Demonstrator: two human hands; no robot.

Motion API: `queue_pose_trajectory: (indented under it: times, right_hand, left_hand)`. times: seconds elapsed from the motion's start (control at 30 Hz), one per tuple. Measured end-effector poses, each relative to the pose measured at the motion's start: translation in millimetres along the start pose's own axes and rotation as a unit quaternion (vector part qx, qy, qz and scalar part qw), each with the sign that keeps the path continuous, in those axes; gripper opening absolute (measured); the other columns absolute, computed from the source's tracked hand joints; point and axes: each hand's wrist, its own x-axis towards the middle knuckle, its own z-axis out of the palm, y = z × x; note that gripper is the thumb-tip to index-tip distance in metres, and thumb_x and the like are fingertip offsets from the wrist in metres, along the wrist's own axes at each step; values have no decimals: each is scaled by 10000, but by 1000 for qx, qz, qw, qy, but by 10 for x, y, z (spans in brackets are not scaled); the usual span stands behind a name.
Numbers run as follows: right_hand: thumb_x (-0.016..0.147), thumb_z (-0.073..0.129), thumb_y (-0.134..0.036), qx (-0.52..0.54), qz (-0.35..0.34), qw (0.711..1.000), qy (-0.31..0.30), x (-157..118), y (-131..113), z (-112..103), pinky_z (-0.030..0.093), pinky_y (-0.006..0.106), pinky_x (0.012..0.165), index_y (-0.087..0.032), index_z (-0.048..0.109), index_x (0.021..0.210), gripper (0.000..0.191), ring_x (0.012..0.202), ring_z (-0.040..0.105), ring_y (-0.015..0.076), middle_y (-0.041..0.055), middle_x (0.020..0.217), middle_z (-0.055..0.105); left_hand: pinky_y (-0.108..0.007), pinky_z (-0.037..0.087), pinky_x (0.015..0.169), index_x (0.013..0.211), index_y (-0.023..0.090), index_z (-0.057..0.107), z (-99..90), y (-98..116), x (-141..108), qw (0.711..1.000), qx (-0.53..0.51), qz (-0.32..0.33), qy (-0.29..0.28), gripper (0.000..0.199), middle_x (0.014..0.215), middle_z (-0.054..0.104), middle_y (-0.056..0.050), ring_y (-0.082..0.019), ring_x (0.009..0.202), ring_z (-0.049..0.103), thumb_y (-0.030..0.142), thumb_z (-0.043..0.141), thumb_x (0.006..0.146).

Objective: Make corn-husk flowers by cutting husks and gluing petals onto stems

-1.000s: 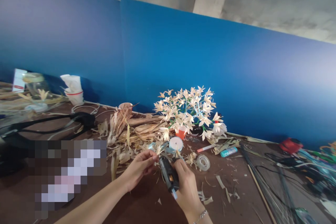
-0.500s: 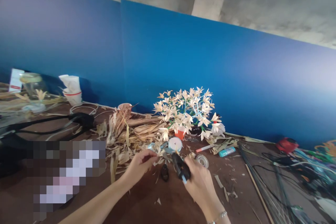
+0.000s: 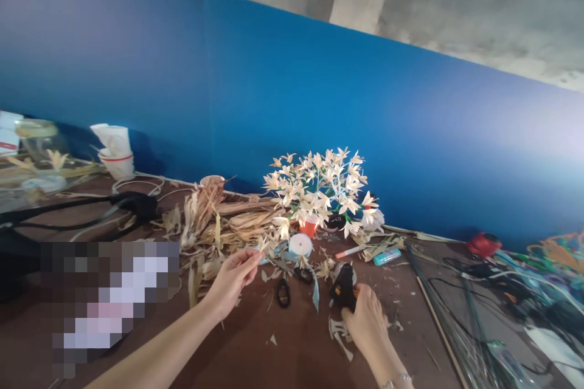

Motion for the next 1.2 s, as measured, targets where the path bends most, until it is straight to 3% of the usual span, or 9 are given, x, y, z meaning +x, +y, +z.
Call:
queue_pose_trajectory:
  times: [0.07, 0.13, 0.2, 0.33, 0.47, 0.63, 0.97, 1.13, 1.2]
  right_hand:
    - [699, 491, -210, -34, 12, 999, 11, -64, -76, -118, 405, 435, 777, -111, 465, 1106, 420, 1041, 507, 338, 185, 1107, 544]
    - [709, 468, -176, -70, 1, 994, 83, -133, -243, -250, 385, 463, 771, -111, 506, 1091, 389, 1012, 509, 346, 197, 1084, 555]
    - [743, 455, -182, -43, -85, 989, 117, -181, -507, -338, 368, 449, 783, -174, 576, 1013, 296, 998, 513, 317, 146, 1072, 577]
    - [790, 436, -167, 83, -304, 949, 25, -167, -1157, -251, 363, 315, 787, -203, 655, 797, 222, 869, 564, 213, 64, 851, 651]
    - [738, 493, -142, 106, -353, 929, -8, -69, -1553, 22, 362, 286, 782, -190, 659, 789, 180, 854, 571, 209, 55, 823, 663]
    - [725, 458, -80, 114, -359, 926, -12, 6, -1604, 183, 389, 269, 708, -165, 637, 897, 263, 770, 591, 196, 59, 796, 666]
    - [643, 473, -63, 151, -388, 909, 24, -31, -1518, 233, 413, 271, 679, -183, 600, 719, 191, 728, 552, 182, 41, 747, 609]
    - [626, 462, -48, 264, -372, 890, 27, -17, -1507, 232, 417, 244, 604, -174, 543, 676, 158, 625, 527, 151, 6, 646, 565]
    - [663, 470, -69, 344, -354, 869, 27, -16, -1505, 213, 430, 230, 582, -170, 550, 750, 155, 606, 534, 141, -3, 651, 569]
  left_hand:
    - [-183, 199, 423, 660, 150, 540, -1, 10, 5, 1000, -8, -1, 13, 301, 417, 379, 78, -51, 425, 268, 423, 665, 668]
    - [-182, 191, 422, 658, 145, 547, 1, 13, 8, 1000, -14, -1, 24, 301, 421, 382, 77, -48, 424, 271, 418, 673, 659]
    - [-181, 181, 422, 659, 141, 556, 1, 9, 11, 999, -18, 2, 28, 299, 432, 384, 77, -43, 423, 273, 416, 674, 660]
    - [-180, 176, 419, 682, 134, 576, -13, -7, 24, 999, -18, 6, 41, 306, 435, 392, 78, -38, 416, 278, 419, 681, 650]
    - [-174, 188, 425, 687, 137, 582, -45, -18, 44, 999, -15, 5, 47, 303, 433, 405, 76, -40, 419, 297, 422, 679, 651]
    - [-173, 214, 439, 684, 142, 582, -50, -28, 53, 998, -14, -2, 53, 306, 444, 422, 69, -48, 426, 325, 424, 690, 635]
    - [-187, 209, 434, 687, 142, 574, -33, -25, 34, 999, -17, -13, 44, 305, 418, 393, 74, -53, 413, 306, 426, 678, 651]
    - [-177, 214, 430, 669, 148, 557, -29, -8, 18, 998, -34, -20, 43, 297, 449, 405, 72, -51, 424, 330, 414, 687, 642]
    - [-174, 207, 421, 668, 148, 555, -23, -2, 15, 998, -36, -33, 45, 304, 446, 406, 73, -50, 416, 332, 418, 691, 635]
